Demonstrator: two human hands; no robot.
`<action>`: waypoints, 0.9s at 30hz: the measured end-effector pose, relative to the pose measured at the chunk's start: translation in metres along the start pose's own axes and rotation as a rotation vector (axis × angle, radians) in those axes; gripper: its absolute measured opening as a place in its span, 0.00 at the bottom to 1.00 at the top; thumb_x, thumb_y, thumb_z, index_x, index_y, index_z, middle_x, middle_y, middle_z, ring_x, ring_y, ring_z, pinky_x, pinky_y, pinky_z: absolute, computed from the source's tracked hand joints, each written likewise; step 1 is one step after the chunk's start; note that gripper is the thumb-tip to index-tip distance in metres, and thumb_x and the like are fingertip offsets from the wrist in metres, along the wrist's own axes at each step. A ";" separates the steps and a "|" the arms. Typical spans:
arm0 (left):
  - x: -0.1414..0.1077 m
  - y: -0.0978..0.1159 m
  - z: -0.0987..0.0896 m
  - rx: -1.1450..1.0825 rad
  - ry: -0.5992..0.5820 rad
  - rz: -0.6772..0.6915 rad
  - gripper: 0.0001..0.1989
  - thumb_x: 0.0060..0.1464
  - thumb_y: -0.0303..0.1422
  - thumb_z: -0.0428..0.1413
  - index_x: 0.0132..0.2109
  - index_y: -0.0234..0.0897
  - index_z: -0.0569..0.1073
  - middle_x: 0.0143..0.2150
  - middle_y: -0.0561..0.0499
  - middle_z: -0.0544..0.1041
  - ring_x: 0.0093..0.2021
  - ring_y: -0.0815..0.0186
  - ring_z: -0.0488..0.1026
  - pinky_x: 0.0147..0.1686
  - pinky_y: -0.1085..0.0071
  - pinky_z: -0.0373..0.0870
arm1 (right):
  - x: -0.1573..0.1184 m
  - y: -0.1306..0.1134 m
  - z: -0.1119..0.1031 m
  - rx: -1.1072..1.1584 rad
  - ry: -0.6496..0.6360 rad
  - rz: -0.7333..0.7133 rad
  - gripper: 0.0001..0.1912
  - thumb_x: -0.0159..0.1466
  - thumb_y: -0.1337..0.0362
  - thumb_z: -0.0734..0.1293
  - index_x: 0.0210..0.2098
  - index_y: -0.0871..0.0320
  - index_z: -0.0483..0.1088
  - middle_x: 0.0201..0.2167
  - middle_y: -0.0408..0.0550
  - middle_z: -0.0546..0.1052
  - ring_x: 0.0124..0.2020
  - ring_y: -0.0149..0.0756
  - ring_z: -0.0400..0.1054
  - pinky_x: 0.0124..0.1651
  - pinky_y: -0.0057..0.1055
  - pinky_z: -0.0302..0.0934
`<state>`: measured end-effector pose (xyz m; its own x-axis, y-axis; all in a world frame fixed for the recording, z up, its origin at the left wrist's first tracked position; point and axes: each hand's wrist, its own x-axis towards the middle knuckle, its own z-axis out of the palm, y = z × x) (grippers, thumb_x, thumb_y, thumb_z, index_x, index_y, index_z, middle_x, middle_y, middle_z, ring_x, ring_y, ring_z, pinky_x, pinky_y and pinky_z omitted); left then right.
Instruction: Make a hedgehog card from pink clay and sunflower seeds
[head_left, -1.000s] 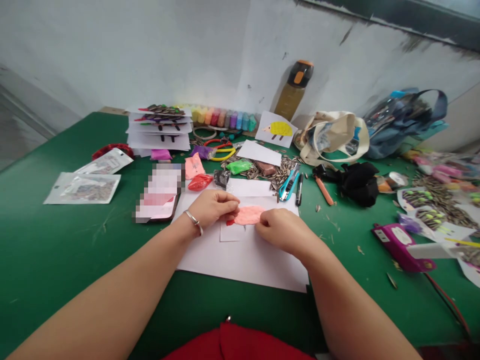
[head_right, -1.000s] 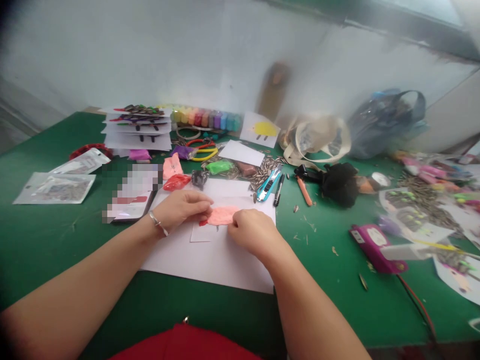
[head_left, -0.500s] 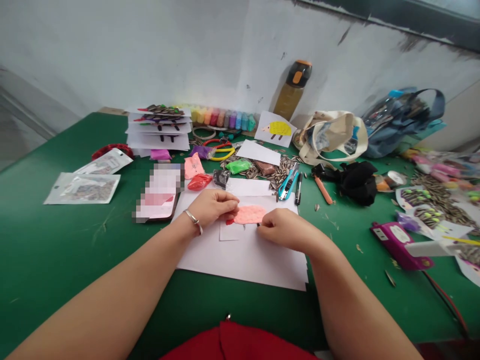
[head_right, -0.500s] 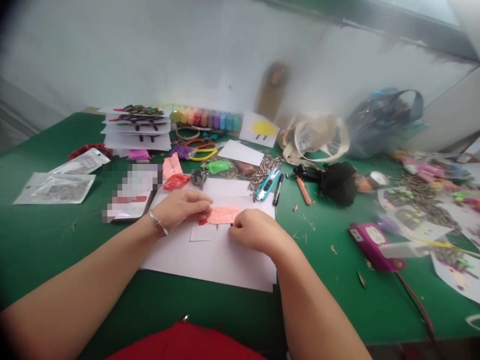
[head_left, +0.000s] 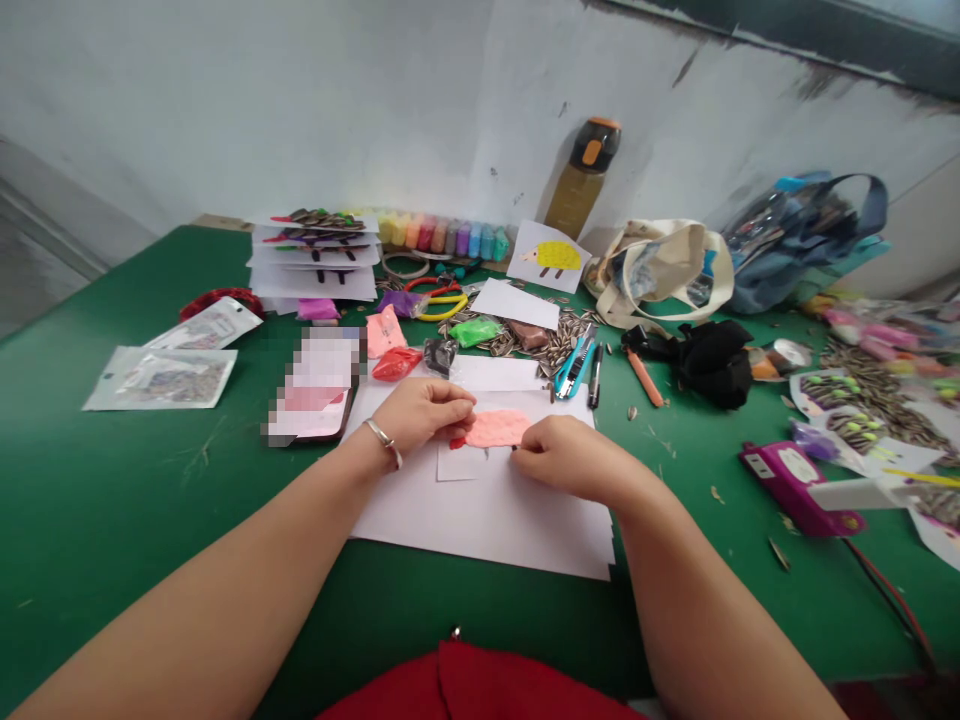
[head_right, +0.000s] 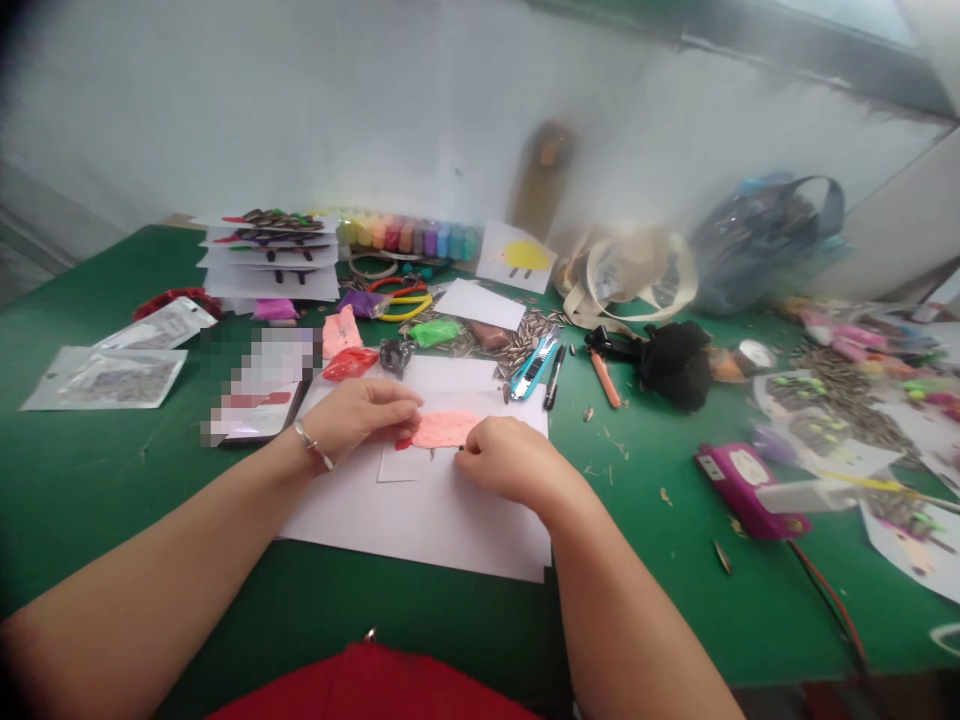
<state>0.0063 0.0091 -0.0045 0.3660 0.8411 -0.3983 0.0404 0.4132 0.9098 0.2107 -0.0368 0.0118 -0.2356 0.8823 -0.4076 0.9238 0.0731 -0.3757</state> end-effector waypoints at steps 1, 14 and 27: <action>0.000 0.001 0.000 0.002 0.002 -0.003 0.08 0.46 0.29 0.62 0.33 0.29 0.74 0.26 0.50 0.76 0.25 0.69 0.74 0.31 0.70 0.72 | 0.000 0.003 -0.001 0.041 -0.008 0.008 0.14 0.56 0.61 0.58 0.17 0.58 0.54 0.16 0.40 0.59 0.19 0.27 0.50 0.22 0.28 0.41; 0.000 -0.001 0.000 -0.014 -0.013 0.003 0.09 0.46 0.29 0.62 0.34 0.29 0.73 0.24 0.51 0.75 0.23 0.70 0.72 0.30 0.70 0.72 | 0.007 -0.007 0.007 -0.090 0.135 0.047 0.17 0.58 0.60 0.58 0.15 0.58 0.57 0.17 0.42 0.63 0.20 0.28 0.50 0.23 0.29 0.40; -0.003 0.003 0.002 -0.001 0.005 -0.018 0.07 0.47 0.28 0.62 0.34 0.29 0.74 0.25 0.51 0.75 0.24 0.71 0.72 0.31 0.70 0.72 | -0.001 0.001 -0.004 -0.040 -0.005 0.042 0.14 0.55 0.62 0.59 0.17 0.57 0.51 0.16 0.40 0.56 0.21 0.28 0.49 0.24 0.30 0.40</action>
<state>0.0070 0.0070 0.0002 0.3603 0.8352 -0.4155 0.0464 0.4288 0.9022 0.2135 -0.0363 0.0150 -0.1976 0.8827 -0.4264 0.9442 0.0546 -0.3247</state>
